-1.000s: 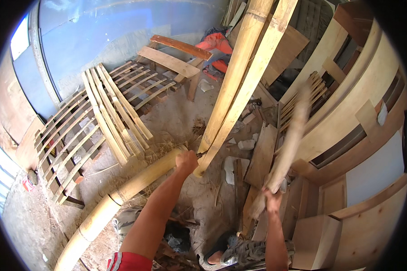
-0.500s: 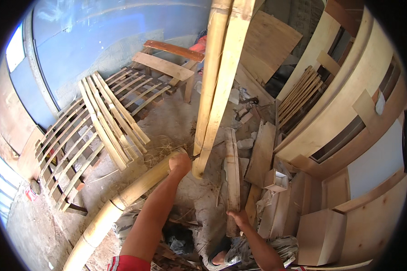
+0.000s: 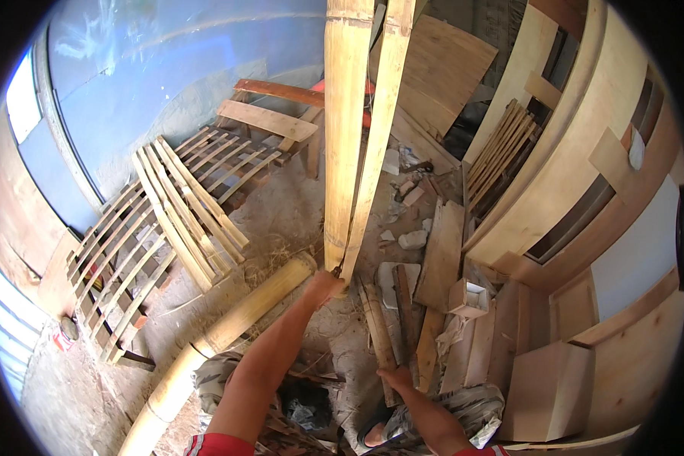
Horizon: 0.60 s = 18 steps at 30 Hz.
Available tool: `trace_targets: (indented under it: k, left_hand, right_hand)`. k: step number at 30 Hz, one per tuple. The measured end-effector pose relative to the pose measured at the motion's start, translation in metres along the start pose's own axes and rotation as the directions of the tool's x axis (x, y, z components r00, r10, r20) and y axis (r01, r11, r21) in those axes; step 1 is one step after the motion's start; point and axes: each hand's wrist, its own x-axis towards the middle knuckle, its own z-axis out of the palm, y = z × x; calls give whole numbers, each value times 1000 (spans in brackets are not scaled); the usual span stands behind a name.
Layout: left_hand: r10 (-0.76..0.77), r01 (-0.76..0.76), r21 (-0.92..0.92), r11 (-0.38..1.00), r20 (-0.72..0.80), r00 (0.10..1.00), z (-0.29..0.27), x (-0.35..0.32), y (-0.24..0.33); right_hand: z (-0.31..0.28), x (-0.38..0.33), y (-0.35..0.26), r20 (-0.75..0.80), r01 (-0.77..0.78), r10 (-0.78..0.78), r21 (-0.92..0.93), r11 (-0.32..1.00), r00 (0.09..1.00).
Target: The person splits a bamboo segment into thin strips using a metal wedge and a wooden mallet. The person repeatedly positions the wedge and strikes it to separate the bamboo, then gathers the resulting strips.
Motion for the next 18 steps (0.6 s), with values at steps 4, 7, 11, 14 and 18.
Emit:
trace_targets:
  k: [4, 7, 11, 14, 18]
  left_hand:
    - [-14, -20, -580, 814, -55, 998, 29, 23, -21]
    - [8, -36, -694, 719, -43, 999, 49, 30, -8]
    - [34, -85, -694, 715, -87, 996, 63, 21, 13]
    - [48, -117, -601, 790, -130, 990, 66, 16, 8]
    - [65, -64, -807, 587, -32, 997, 90, 23, 0]
  right_hand:
    - [-3, -21, -47, -75, 3, -8, -62, 998, 997]
    - [-29, -27, -106, -107, 166, -152, 132, 977, 983]
    - [-37, -6, -163, -106, 371, -368, 487, 791, 924]
    - [-50, -53, -211, -40, 324, -420, 703, 633, 907]
    - [-52, -56, -225, 64, 272, -422, 676, 685, 904]
